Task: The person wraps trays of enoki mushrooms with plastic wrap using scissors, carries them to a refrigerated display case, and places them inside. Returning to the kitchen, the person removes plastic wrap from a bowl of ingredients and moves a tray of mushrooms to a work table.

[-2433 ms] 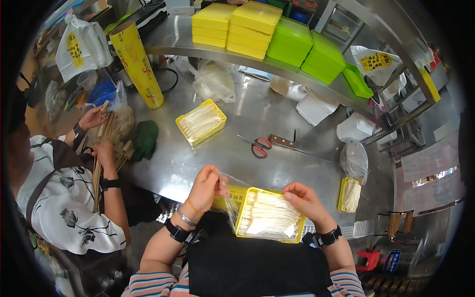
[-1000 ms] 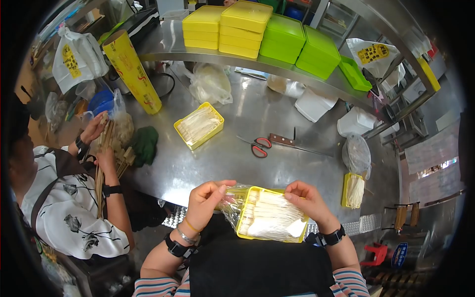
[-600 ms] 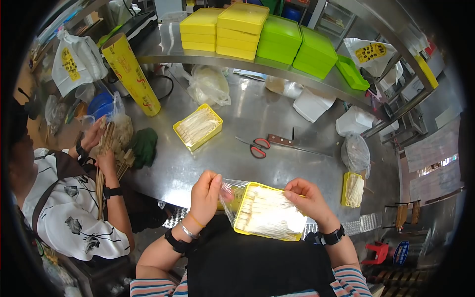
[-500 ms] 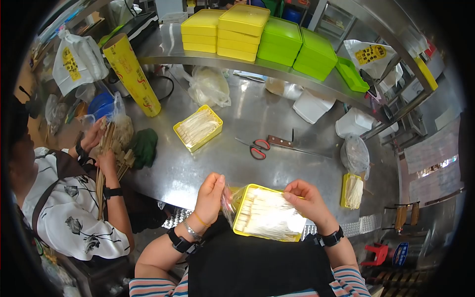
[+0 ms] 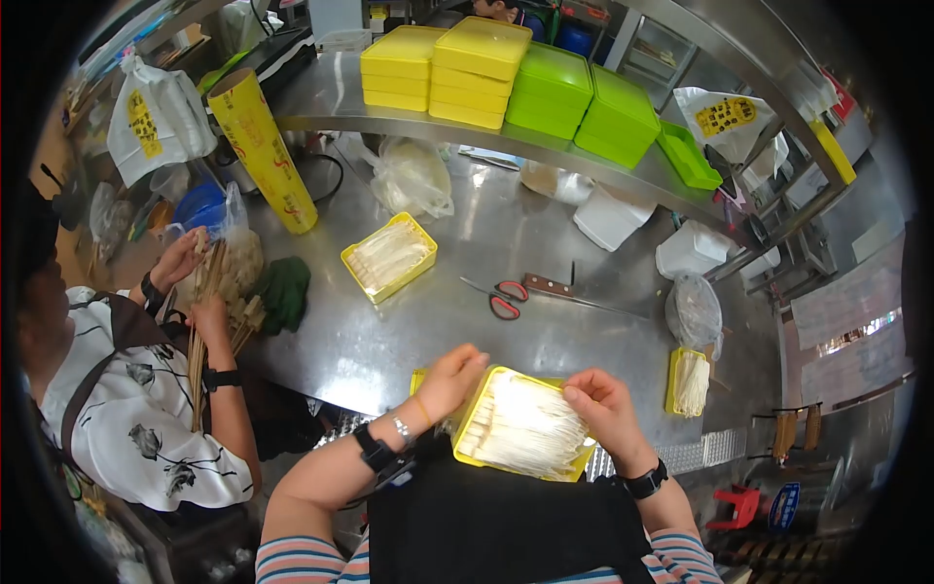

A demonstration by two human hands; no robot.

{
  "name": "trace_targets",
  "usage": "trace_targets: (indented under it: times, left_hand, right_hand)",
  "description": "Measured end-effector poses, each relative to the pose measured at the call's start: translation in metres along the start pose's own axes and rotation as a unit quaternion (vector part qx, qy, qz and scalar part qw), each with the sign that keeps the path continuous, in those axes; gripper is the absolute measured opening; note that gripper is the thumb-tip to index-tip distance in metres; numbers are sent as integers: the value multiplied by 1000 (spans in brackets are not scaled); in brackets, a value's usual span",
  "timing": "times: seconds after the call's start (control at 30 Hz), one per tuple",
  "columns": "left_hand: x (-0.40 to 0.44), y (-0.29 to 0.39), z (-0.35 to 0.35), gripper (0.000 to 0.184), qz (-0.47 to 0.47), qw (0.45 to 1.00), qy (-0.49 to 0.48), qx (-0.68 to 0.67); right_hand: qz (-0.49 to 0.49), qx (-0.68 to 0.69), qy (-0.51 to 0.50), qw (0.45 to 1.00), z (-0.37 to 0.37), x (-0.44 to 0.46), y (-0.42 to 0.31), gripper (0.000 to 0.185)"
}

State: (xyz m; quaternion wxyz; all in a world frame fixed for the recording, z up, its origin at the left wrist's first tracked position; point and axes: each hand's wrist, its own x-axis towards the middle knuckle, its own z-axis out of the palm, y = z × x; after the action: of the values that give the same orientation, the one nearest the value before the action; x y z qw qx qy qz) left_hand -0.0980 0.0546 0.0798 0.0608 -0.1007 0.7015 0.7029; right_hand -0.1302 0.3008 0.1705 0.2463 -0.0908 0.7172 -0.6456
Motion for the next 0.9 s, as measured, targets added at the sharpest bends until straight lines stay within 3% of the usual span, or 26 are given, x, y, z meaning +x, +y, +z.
trace_targets:
  times: [0.07,0.1,0.17,0.5,0.57,0.6,0.67,0.73,0.77,0.8,0.83,0.9]
  left_hand:
    - [5,-1,20,9,173,980,-100,-12]
    - [8,2,24,9,176,979,-104,-13]
    - [11,6,32,11,109,974,-189,-60]
    - [-1,4,44,18,89,959,-230,-138]
    - [-10,1,54,15,-16,885,-295,-359]
    - [-9,1,52,15,-16,886,-295,-358]
    - [-4,3,42,14,-3,944,-294,-152]
    - [2,5,29,13,6,958,-279,58]
    - [2,5,23,13,7,949,-269,161]
    - [4,28,15,16,7,911,-213,352]
    - [6,50,5,20,8,835,-147,530]
    - [7,28,-29,26,87,885,48,455]
  right_hand:
    - [2,13,10,1000,-1,-2,5,12]
    - [-8,21,12,1000,-1,-1,8,12]
    - [-15,29,21,999,-2,-2,11,12]
    - [-4,15,13,1000,-1,0,12,14]
    - [-2,3,7,1000,1,1,11,14]
    - [6,4,-5,1000,2,2,6,14]
    - [11,6,-18,1000,3,6,2,13]
    - [16,15,-37,999,1,8,1,13]
    - [19,17,-37,999,0,7,3,13]
    - [17,9,-32,999,-1,7,5,14]
    - [12,1,-27,1000,-3,8,6,15]
    - [17,9,-20,1000,-7,10,11,15]
